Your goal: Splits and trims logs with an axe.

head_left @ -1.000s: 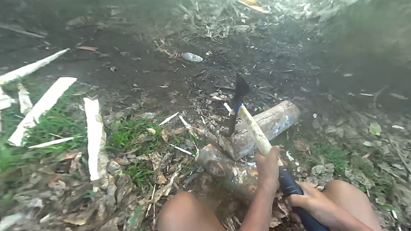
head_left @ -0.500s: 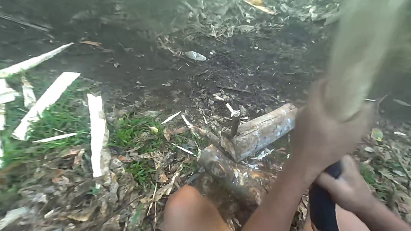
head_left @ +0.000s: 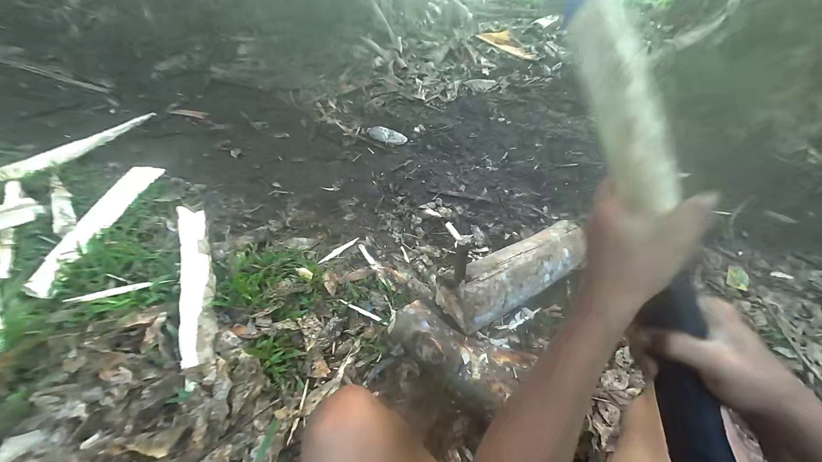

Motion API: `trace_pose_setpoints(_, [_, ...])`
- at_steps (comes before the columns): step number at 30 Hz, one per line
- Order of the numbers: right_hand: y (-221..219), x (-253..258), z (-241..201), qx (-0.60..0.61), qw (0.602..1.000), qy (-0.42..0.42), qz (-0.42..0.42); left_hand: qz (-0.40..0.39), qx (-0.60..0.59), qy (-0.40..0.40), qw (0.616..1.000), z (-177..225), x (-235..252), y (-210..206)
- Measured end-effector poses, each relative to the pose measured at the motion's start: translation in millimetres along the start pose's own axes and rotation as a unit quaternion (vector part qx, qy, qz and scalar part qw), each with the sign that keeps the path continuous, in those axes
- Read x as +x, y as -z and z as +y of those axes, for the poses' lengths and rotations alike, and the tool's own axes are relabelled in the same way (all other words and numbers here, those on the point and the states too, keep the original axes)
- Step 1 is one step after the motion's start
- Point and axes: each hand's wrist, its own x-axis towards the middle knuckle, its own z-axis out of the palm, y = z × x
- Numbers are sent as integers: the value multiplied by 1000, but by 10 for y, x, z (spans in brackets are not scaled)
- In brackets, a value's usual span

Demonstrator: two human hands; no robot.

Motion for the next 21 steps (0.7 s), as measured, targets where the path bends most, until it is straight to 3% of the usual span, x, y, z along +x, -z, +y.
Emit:
trace_pose_setpoints(3, [3, 379, -353, -79, 972, 200, 92, -10, 169, -135, 976, 806, 97, -108])
trace_pose_setpoints(5, [-40, 470, -384, -94, 961, 235, 110, 1, 205, -212, 955, 942, 117, -125])
trace_pose_setpoints(7, [-165, 378, -178, -74, 981, 169, 62, 21, 166, -180, 969, 651, 92, 20])
trace_pose_setpoints(9, [-248, 91, 276, -30, 998, -54, -30, 77, 74, 6, 994, -294, -145, 221])
trace_pose_setpoints(10, [-268, -9, 521, -7, 975, -206, -87, 129, 26, 120, 984, -907, -306, 316])
trace_pose_setpoints(11, [-300, -99, 702, 7, 926, -351, -142, 181, 0, 234, 955, -1484, -502, 398])
trace_pose_setpoints(12, [-336, -223, 821, 24, 875, -452, -171, 211, -12, 328, 920, -1902, -730, 417])
trace_pose_setpoints(13, [-372, -307, 871, 34, 848, -498, -176, 214, -13, 384, 898, -2102, -862, 417])
trace_pose_setpoints(17, [-344, -425, 1085, 84, 882, -456, -79, 176, -3, 355, 918, -2040, -709, 341])
trace_pose_setpoints(21, [-274, -155, 661, 91, 933, -341, -62, 109, -9, 211, 971, -1312, -258, 291])
